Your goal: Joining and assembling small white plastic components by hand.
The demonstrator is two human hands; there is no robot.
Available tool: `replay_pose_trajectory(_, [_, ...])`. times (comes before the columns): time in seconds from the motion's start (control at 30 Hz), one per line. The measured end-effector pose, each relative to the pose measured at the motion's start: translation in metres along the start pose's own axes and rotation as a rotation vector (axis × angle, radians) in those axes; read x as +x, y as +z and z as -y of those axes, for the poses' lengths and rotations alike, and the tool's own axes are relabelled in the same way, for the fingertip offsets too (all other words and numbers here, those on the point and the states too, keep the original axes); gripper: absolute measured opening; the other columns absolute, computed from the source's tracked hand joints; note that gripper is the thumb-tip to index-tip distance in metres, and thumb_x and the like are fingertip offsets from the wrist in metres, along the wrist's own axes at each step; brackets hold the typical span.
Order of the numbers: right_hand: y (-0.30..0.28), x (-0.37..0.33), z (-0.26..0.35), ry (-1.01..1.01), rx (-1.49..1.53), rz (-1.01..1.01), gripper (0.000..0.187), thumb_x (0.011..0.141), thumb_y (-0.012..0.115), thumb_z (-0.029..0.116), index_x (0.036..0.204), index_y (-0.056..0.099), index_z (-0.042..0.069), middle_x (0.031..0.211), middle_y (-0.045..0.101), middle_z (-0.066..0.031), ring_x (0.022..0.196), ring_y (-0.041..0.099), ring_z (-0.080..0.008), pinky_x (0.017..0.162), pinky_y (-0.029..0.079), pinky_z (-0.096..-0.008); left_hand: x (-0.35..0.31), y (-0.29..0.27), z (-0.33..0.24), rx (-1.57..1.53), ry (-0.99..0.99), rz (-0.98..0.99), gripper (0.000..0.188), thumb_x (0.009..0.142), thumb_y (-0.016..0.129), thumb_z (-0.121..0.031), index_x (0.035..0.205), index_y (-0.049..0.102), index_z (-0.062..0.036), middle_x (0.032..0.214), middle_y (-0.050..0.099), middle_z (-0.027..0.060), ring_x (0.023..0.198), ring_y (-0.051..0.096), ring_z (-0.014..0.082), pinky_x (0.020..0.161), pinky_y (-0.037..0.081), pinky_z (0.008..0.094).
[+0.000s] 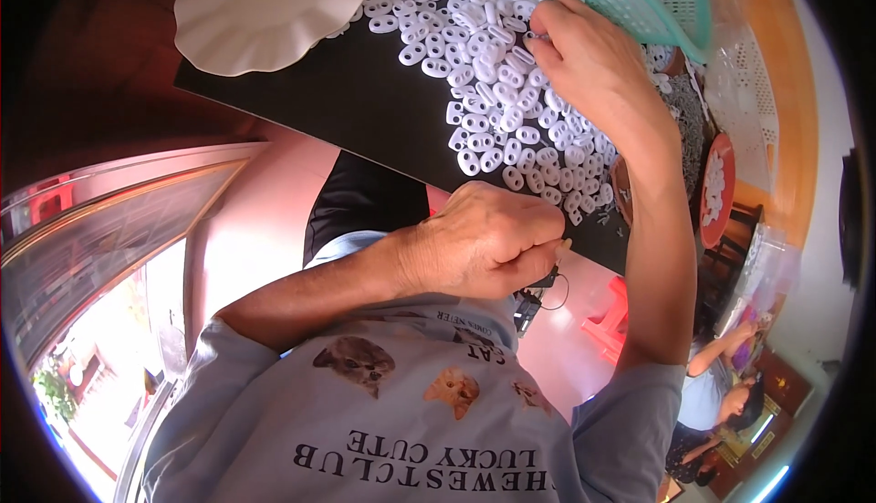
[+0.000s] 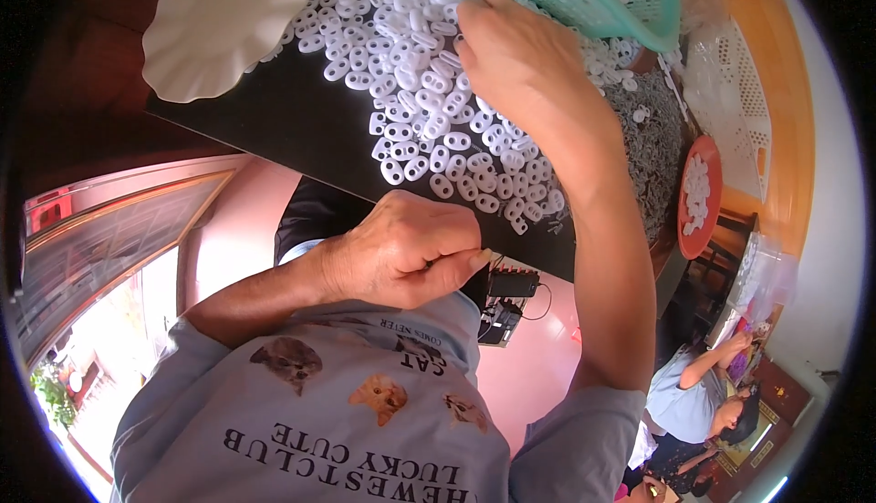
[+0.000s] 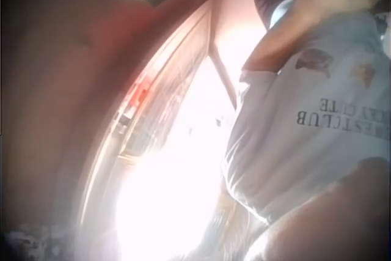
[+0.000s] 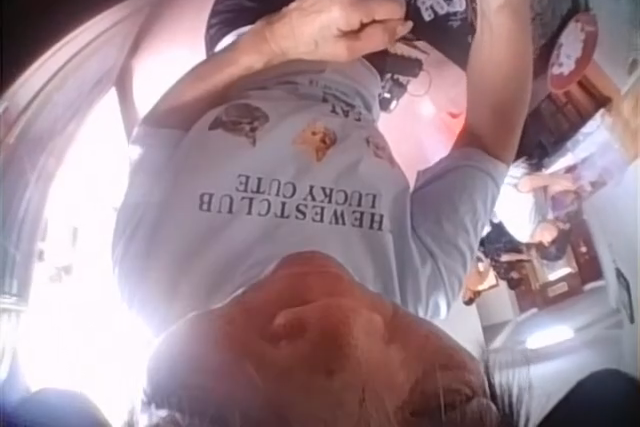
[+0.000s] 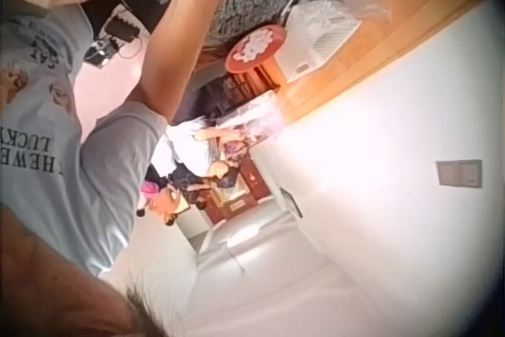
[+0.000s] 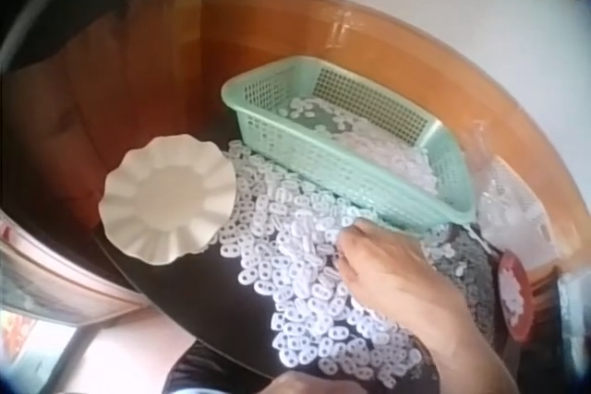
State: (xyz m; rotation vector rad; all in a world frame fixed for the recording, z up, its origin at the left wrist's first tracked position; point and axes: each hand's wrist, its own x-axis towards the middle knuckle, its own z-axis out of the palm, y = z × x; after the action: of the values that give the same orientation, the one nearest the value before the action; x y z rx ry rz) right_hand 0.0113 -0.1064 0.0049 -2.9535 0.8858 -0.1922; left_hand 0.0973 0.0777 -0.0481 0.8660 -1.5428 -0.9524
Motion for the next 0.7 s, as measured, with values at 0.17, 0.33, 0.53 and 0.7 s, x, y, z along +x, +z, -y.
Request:
replay_pose_trajectory(0.17, [0.002,0.002,-0.004,-0.031,-0.005,-0.006,0.012,0.088,0.064,0.010,0.091,0.057,0.001,0.091,0.063,-0.0160,0.086,0.062,-0.0404,0.075,0.048,-0.0474,0.001,0.001,-0.002,-0.011,0.002,-0.004,0.017,0.088,0.066,-0.005,0.076,0.054,-0.0029,0.067,0.051,0.0106,0.058,0.056,0.0334,0.050,0.041,0.0428])
replay_pose_trajectory(0.33, [-0.008,-0.011,0.000,0.011,0.176,-0.104,0.013,0.090,0.065,0.011,0.091,0.058,0.000,0.085,0.063,-0.0159,0.076,0.063,-0.0363,0.069,0.049,-0.0438,0.001,0.001,-0.002,-0.013,0.001,0.002,0.018,0.089,0.066,-0.004,0.077,0.053,-0.0030,0.066,0.051,0.0107,0.059,0.056,0.0337,0.051,0.042,0.0429])
replay_pose_trajectory(0.53, [-0.035,-0.072,0.026,0.248,0.740,-0.020,0.012,0.091,0.069,0.005,0.089,0.058,0.001,0.073,0.058,-0.0041,0.064,0.052,-0.0104,0.057,0.043,-0.0276,0.002,0.003,-0.002,-0.010,0.010,-0.022,0.016,0.089,0.066,-0.003,0.078,0.053,-0.0023,0.067,0.051,0.0103,0.057,0.056,0.0314,0.051,0.041,0.0428])
replay_pose_trajectory(0.7, [-0.044,-0.125,0.035,0.387,1.174,-0.009,0.008,0.096,0.066,0.003,0.093,0.058,0.001,0.081,0.056,0.0055,0.074,0.048,-0.0001,0.063,0.040,-0.0191,0.004,0.000,-0.012,0.228,0.056,-0.066,0.024,0.083,0.075,-0.005,0.097,0.055,-0.0035,0.078,0.056,0.0099,0.061,0.059,0.0285,0.054,0.047,0.0393])
